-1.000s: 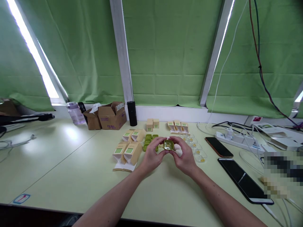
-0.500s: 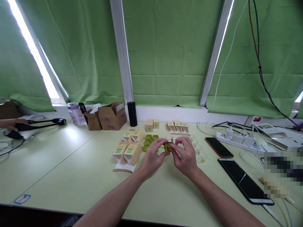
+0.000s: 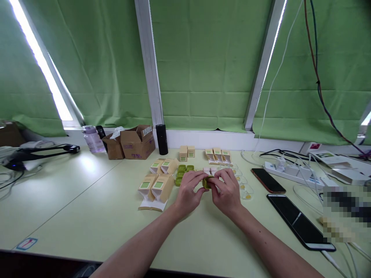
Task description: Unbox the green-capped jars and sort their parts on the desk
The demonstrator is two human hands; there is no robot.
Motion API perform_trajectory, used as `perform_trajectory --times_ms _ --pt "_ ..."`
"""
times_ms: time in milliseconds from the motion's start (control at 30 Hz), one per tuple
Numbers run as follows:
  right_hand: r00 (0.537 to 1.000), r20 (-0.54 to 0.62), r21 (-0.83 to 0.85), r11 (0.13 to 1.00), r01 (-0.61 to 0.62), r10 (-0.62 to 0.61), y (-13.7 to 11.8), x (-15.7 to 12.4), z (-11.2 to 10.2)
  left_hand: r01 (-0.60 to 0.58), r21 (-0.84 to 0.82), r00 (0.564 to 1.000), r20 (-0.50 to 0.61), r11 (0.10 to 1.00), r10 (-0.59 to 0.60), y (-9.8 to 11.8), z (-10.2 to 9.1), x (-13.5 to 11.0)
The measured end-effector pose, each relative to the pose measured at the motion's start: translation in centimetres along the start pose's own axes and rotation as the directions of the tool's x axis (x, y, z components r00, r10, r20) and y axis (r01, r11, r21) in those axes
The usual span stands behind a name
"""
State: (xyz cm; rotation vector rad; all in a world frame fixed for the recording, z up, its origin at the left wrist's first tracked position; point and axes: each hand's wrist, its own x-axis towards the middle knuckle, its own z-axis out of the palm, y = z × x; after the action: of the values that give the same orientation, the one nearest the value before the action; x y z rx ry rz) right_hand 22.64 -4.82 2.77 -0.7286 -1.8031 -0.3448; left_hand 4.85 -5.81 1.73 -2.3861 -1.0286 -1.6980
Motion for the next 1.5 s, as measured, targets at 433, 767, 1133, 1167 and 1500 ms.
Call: perform_trajectory --times_ms 433,767,1133,1167,1500 --pt "1.0 -0.017 -0.001 1.0 0.015 -0.015 -0.48 0.46 -0.2 -0.037 0.078 0.999 -0.015 0.996 0.039 0.06 -0.06 0.22" --pt "0.995 -0.032 -0.059 0.994 0.092 -0.094 -0.59 0.47 -0.24 -0.034 0.077 0.999 -0.024 0.996 0.036 0.48 -0.39 0.5" --pt "0.992 -0.034 -0.075 0.991 0.115 -0.118 -0.66 0.4 -0.28 -0.021 0.097 0.999 -0.03 0.995 0.024 0.36 -0.4 0.52" --pt "0.993 -0.033 -0.076 0.991 0.114 -0.117 -0.65 0.38 -0.29 -0.021 0.1 0.999 -0.028 0.995 0.024 0.35 -0.41 0.53" --pt "0.991 -0.039 -0.083 0.989 0.122 -0.126 -0.69 0.29 -0.16 -0.017 0.11 0.999 -0.036 0.994 0.021 0.19 -0.38 0.51"
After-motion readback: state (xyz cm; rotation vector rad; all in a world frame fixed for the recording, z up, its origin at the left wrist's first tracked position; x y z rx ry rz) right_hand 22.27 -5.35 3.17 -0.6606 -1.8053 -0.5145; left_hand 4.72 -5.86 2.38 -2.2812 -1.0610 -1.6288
